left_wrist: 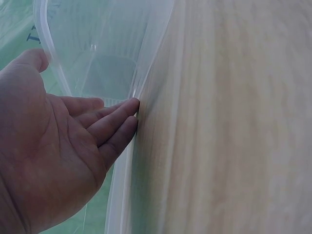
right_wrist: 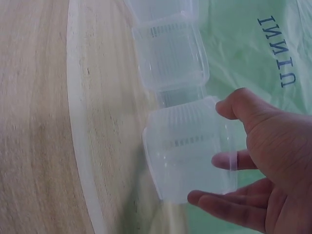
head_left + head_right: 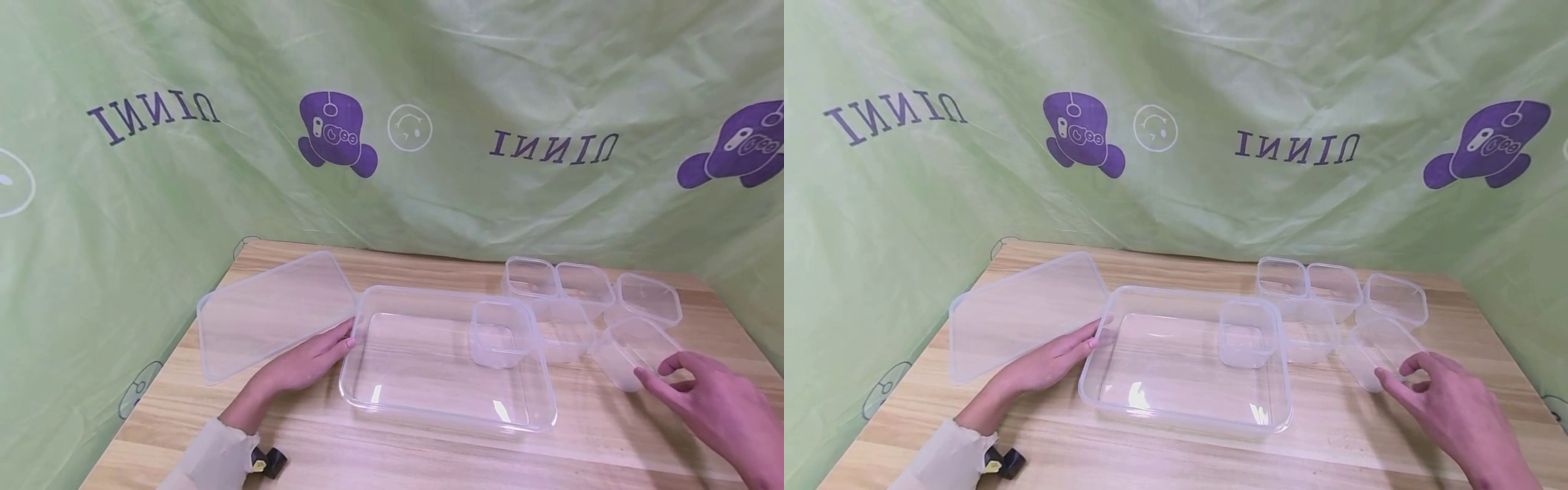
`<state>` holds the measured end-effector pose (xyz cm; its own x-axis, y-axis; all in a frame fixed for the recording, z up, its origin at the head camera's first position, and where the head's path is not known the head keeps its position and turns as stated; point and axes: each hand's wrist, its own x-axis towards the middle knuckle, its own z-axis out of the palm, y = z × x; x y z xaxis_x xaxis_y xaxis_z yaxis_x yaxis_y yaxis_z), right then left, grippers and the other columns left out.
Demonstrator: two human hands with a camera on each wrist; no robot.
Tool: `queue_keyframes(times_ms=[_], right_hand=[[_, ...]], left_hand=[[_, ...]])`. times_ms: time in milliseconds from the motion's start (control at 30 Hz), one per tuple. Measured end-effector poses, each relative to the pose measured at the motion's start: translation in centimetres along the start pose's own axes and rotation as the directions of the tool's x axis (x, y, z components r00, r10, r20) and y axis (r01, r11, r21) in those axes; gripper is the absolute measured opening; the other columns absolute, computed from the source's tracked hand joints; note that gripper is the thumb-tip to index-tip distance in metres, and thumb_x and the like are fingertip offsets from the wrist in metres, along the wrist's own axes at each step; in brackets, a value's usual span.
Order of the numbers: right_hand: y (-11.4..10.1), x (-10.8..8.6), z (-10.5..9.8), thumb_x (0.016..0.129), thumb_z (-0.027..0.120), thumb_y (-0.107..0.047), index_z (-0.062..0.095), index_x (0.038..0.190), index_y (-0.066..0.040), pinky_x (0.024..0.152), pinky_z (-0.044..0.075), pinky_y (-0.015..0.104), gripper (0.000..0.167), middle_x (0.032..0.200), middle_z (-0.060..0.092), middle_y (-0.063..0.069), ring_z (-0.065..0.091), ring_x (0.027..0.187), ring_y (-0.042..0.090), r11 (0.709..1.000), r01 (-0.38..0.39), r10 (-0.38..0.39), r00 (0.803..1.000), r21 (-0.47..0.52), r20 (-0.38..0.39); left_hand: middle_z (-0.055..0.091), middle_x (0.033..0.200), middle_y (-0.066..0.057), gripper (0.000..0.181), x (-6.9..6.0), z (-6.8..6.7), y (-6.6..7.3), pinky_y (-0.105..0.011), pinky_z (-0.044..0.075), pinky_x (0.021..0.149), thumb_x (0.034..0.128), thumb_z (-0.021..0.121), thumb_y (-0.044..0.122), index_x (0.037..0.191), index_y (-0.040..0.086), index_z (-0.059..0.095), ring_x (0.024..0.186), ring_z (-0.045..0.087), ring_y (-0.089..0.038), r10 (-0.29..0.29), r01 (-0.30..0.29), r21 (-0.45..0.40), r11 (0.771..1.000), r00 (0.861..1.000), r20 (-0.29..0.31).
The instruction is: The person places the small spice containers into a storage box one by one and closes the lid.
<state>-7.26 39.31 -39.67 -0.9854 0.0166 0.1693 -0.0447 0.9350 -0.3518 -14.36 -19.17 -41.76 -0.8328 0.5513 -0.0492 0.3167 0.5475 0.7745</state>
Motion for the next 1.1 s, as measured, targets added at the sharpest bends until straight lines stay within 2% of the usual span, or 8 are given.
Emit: queue_keyframes(times_ms=[167, 300, 467, 567, 633, 700, 867, 1100], right_hand=[[0.0, -0.1, -0.1, 0.091, 0.079, -0.038, 0.065, 0.088, -0.014, 0.050, 0.039, 0.029, 0.028, 0.077, 0.074, 0.020, 0.069, 0.070, 0.048, 1.000, 0.002, -0.001, 1.000, 0.026, -0.029], [-0.2, -0.1, -0.3, 0.090, 0.080, -0.035, 0.066, 0.086, -0.012, 0.044, 0.037, 0.028, 0.027, 0.075, 0.072, 0.025, 0.068, 0.067, 0.052, 0.999, 0.023, -0.021, 0.997, 0.028, -0.072], [-0.5, -0.3, -0.6, 0.088, 0.081, -0.032, 0.067, 0.084, -0.009, 0.037, 0.028, 0.029, 0.027, 0.073, 0.070, 0.027, 0.067, 0.060, 0.051, 0.999, 0.032, -0.027, 0.989, 0.032, -0.146], [-0.5, -0.4, -0.6, 0.085, 0.084, -0.028, 0.068, 0.083, -0.008, 0.036, 0.028, 0.028, 0.026, 0.077, 0.072, 0.026, 0.072, 0.060, 0.011, 0.997, 0.036, -0.021, 0.981, 0.075, -0.192], [-0.6, -0.5, -0.6, 0.084, 0.085, -0.027, 0.068, 0.083, -0.009, 0.036, 0.030, 0.026, 0.025, 0.080, 0.072, 0.028, 0.059, 0.063, -0.017, 0.994, 0.042, -0.020, 0.978, 0.101, -0.210], [-0.8, -0.5, -0.6, 0.081, 0.087, -0.024, 0.067, 0.081, -0.010, 0.035, 0.030, 0.024, 0.024, 0.082, 0.071, 0.030, 0.041, 0.067, -0.033, 0.990, 0.058, -0.027, 0.972, 0.127, -0.233], [-1.5, -0.4, -1.1, 0.081, 0.087, -0.024, 0.065, 0.080, -0.015, 0.034, 0.026, 0.025, 0.023, 0.075, 0.070, 0.028, 0.042, 0.063, -0.033, 0.990, 0.071, -0.041, 0.972, 0.125, -0.231], [-2.7, -0.2, -1.7, 0.078, 0.089, -0.020, 0.062, 0.079, -0.022, 0.038, 0.038, 0.019, 0.027, 0.071, 0.072, 0.017, 0.048, 0.064, -0.029, 0.983, 0.105, -0.067, 0.969, 0.150, -0.240]], left_hand=[[0.021, 0.168, -0.010, 0.065, -0.1, -0.1, 0.1, -0.045, 0.019, 0.123, 0.1134, 0.035, 0.042, 0.163, 0.002, 0.022, 0.154, 0.018, -0.028, -0.007, 0.007, 0.003, 1.000, 1.000, 0.001], [0.022, 0.168, -0.009, 0.064, -0.1, 0.0, 0.1, -0.046, 0.019, 0.123, 0.1136, 0.035, 0.041, 0.163, 0.002, 0.023, 0.154, 0.019, -0.028, -0.003, 0.003, 0.002, 1.000, 1.000, -0.002], [0.023, 0.168, -0.007, 0.059, 0.0, 0.1, 0.0, -0.046, 0.020, 0.123, 0.1142, 0.037, 0.034, 0.164, 0.004, 0.023, 0.153, 0.019, -0.026, 0.017, -0.017, -0.009, 1.000, 1.000, 0.000], [0.022, 0.168, -0.007, 0.058, 0.1, 0.1, -0.1, -0.047, 0.020, 0.123, 0.1143, 0.037, 0.032, 0.164, 0.005, 0.023, 0.153, 0.020, -0.027, 0.023, -0.023, -0.003, 1.000, 1.000, 0.000], [0.022, 0.168, -0.007, 0.058, 0.1, 0.1, -0.1, -0.047, 0.020, 0.123, 0.1143, 0.037, 0.032, 0.164, 0.006, 0.023, 0.153, 0.020, -0.027, 0.025, -0.025, 0.002, 1.000, 1.000, -0.002], [0.022, 0.168, -0.007, 0.058, 0.1, 0.0, -0.1, -0.048, 0.020, 0.123, 0.1143, 0.037, 0.033, 0.164, 0.007, 0.022, 0.153, 0.020, -0.028, 0.029, -0.029, 0.000, 1.000, 1.000, -0.004], [0.022, 0.168, -0.007, 0.059, 0.1, 0.0, -0.1, -0.048, 0.020, 0.123, 0.1142, 0.037, 0.033, 0.164, 0.007, 0.022, 0.153, 0.020, -0.028, 0.032, -0.032, -0.008, 0.999, 0.999, -0.004], [0.020, 0.169, -0.006, 0.060, 0.0, 0.1, -0.2, -0.047, 0.019, 0.123, 0.1142, 0.036, 0.035, 0.164, 0.006, 0.020, 0.154, 0.018, -0.027, 0.021, -0.021, -0.016, 1.000, 1.000, 0.004]])
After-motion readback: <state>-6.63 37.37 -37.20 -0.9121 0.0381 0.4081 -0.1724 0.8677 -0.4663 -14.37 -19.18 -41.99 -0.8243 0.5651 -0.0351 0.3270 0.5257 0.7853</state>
